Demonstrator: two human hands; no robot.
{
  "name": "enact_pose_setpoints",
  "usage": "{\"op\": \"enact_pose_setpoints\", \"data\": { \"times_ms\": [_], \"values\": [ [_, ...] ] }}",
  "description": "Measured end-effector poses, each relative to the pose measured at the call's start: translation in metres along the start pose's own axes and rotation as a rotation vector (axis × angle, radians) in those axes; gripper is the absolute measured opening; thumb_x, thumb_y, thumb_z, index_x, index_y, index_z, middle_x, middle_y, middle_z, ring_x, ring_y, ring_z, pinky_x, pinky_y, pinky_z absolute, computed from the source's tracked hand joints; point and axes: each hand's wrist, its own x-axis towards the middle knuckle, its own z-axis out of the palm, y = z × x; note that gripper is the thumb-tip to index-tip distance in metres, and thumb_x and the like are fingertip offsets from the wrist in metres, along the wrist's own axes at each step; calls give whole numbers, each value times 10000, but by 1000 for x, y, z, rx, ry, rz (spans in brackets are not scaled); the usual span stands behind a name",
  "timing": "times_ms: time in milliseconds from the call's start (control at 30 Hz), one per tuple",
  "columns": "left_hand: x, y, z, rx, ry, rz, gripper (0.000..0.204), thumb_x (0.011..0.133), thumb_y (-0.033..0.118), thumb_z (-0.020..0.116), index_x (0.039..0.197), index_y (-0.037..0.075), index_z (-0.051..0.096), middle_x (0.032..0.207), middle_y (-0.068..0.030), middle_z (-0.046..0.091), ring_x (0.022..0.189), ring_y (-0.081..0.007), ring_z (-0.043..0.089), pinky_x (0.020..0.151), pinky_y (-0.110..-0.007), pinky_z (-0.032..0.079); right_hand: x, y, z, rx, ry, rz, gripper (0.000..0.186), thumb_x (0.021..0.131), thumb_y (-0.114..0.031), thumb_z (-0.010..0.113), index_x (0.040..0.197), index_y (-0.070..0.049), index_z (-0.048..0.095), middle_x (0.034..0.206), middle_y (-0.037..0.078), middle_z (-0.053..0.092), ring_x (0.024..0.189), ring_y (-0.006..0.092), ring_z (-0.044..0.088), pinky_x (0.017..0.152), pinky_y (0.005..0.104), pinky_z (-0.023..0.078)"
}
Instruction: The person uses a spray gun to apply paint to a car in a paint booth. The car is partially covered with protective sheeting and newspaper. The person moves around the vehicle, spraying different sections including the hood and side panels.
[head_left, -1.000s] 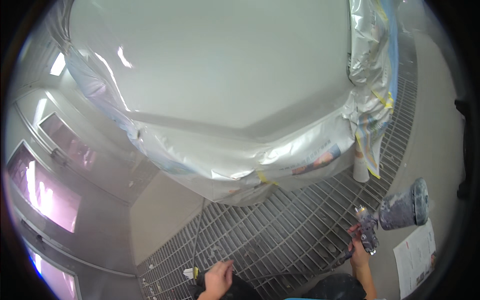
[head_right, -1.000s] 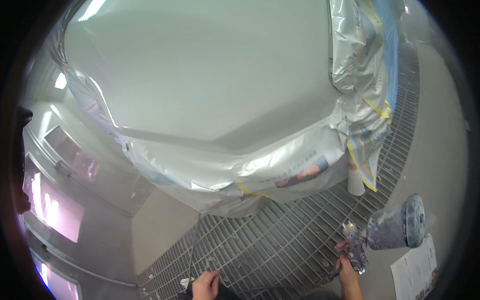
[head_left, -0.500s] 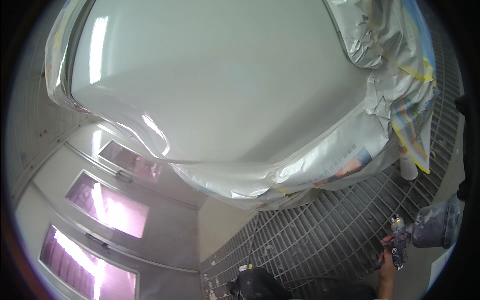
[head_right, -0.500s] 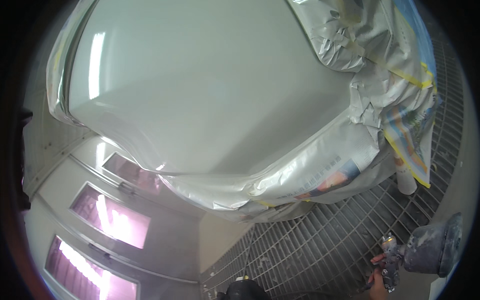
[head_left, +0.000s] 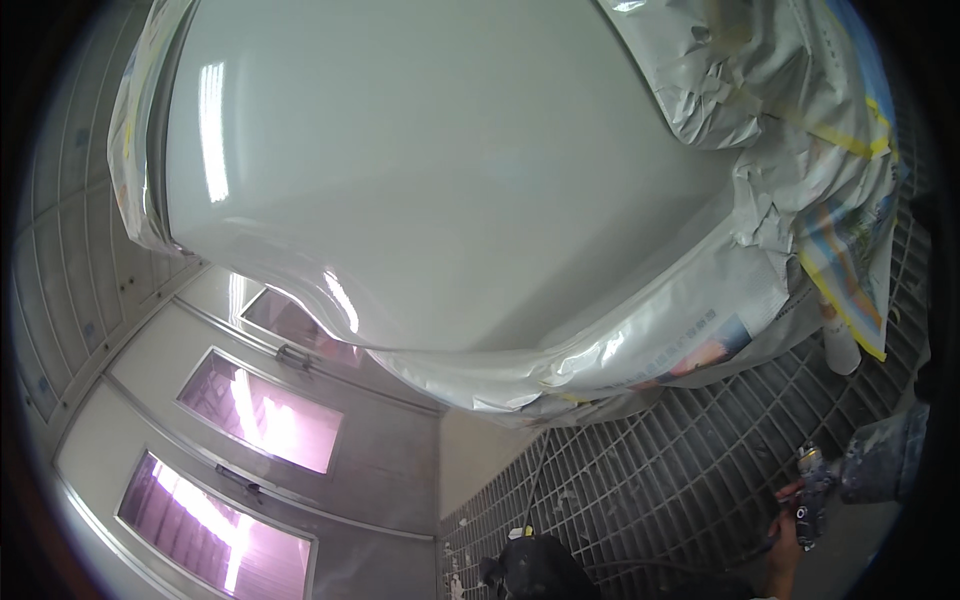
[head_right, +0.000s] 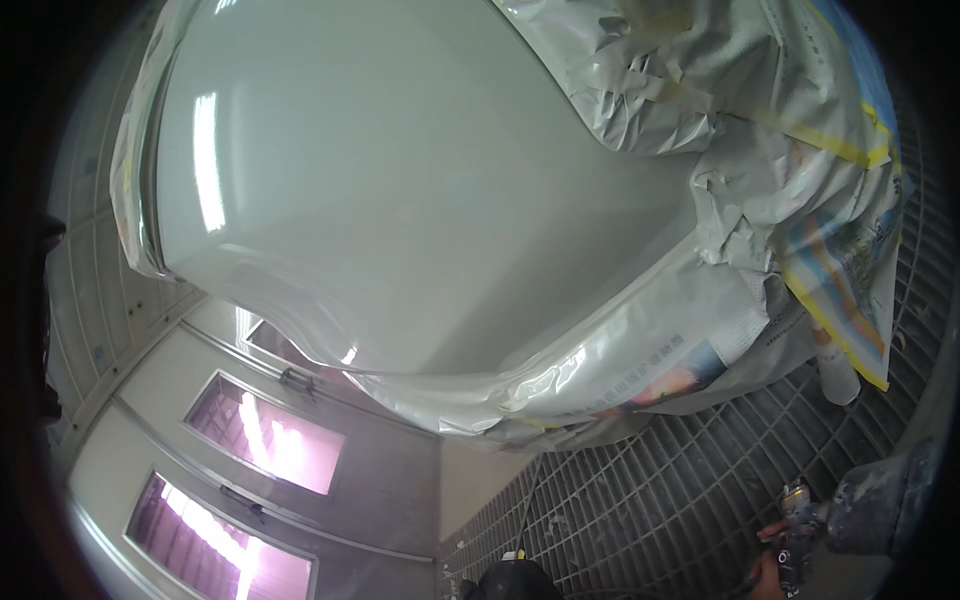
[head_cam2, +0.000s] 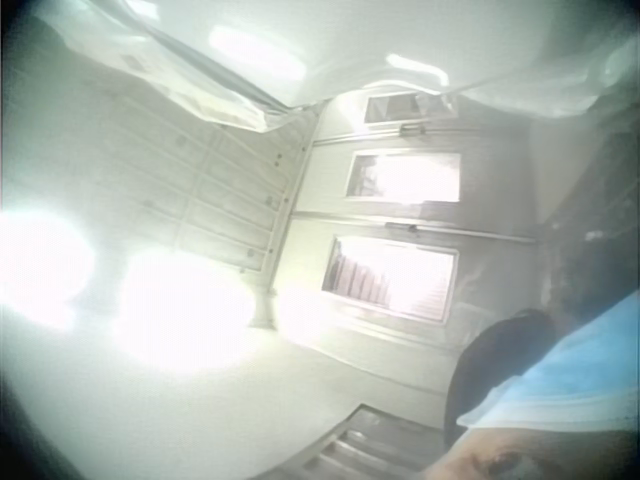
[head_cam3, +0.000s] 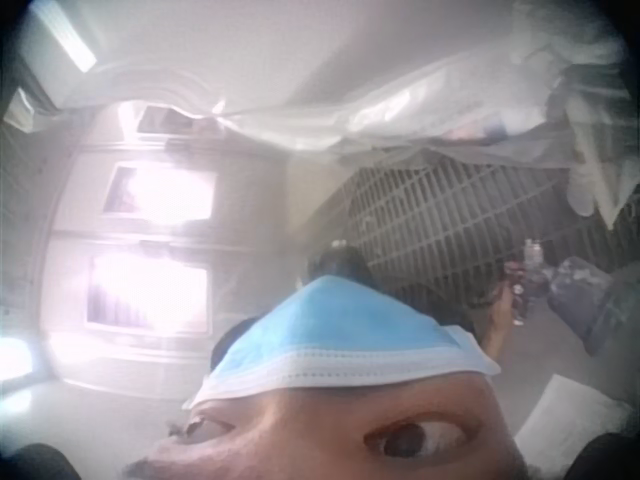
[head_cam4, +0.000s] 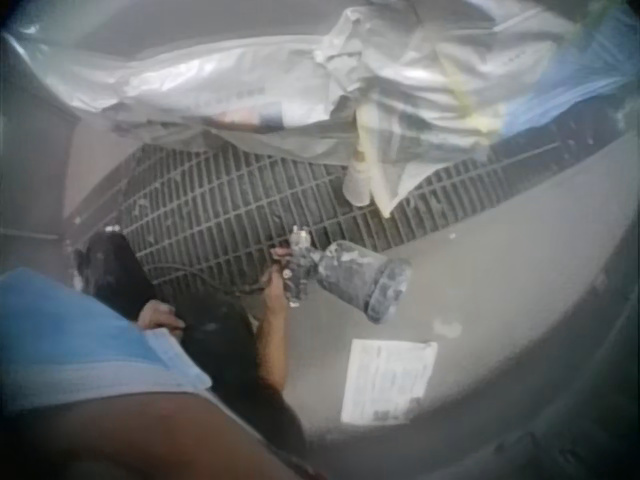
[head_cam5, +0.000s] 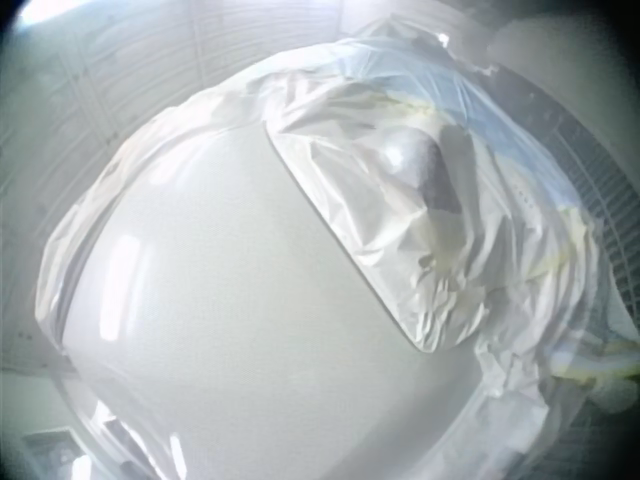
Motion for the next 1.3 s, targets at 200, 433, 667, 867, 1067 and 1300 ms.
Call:
{"op": "enact_pose_setpoints", "data": {
  "times_ms": [200, 433, 667, 867, 1067, 1300],
  "values": [
    [5, -3, 5, -41, -23, 46, 176, 962, 155, 620, 1088, 50, 685, 1092, -170, 621, 994, -370, 588, 856, -417, 473, -14, -20, 2, -89, -45, -70, 310, 1029, -256, 550, 1278, -71, 546, 1085, 54, 633, 885, 86, 584, 522, 203, 397],
    [18, -13, -2, -131, -73, 155, 172, 959, 150, 623, 1084, 49, 684, 1086, -168, 624, 990, -368, 592, 853, -417, 476, -26, -66, 16, -110, -107, -15, 303, 1029, -278, 585, 1249, -71, 551, 1056, 56, 635, 897, 91, 590, 508, 207, 407],
    [48, -33, -12, -265, -185, 319, 168, 956, 146, 626, 1081, 48, 683, 1079, -166, 626, 986, -367, 597, 850, -418, 478, -45, -130, 56, -113, -154, -94, 280, 980, -129, 606, 1243, -53, 547, 1071, 90, 639, 762, 124, 584, 503, 226, 435],
    [74, -51, -17, -402, -328, 478, 164, 954, 142, 628, 1078, 47, 682, 1074, -164, 628, 982, -366, 600, 848, -418, 480, -52, -152, 100, -393, -66, -184, 282, 928, -24, 530, 1208, -39, 558, 1066, 109, 655, 639, 125, 544, 515, 252, 439],
    [69, -63, -28, -523, -468, 586, 161, 952, 138, 631, 1074, 46, 681, 1068, -162, 631, 979, -365, 604, 845, -418, 482, -87, -189, 160, -719, -98, -344, 305, 880, 15, 499, 1168, -13, 596, 1030, 105, 705, 588, 125, 556, 537, 273, 462],
    [46, -77, -28, -648, -600, 663, 157, 949, 133, 634, 1071, 45, 680, 1061, -160, 633, 975, -364, 608, 842, -419, 485, -152, -210, 198, -1088, 115, -241, 287, 856, -35, 507, 1088, -48, 674, 875, 71, 676, 537, 134, 556, 527, 295, 462]
  ]
}}
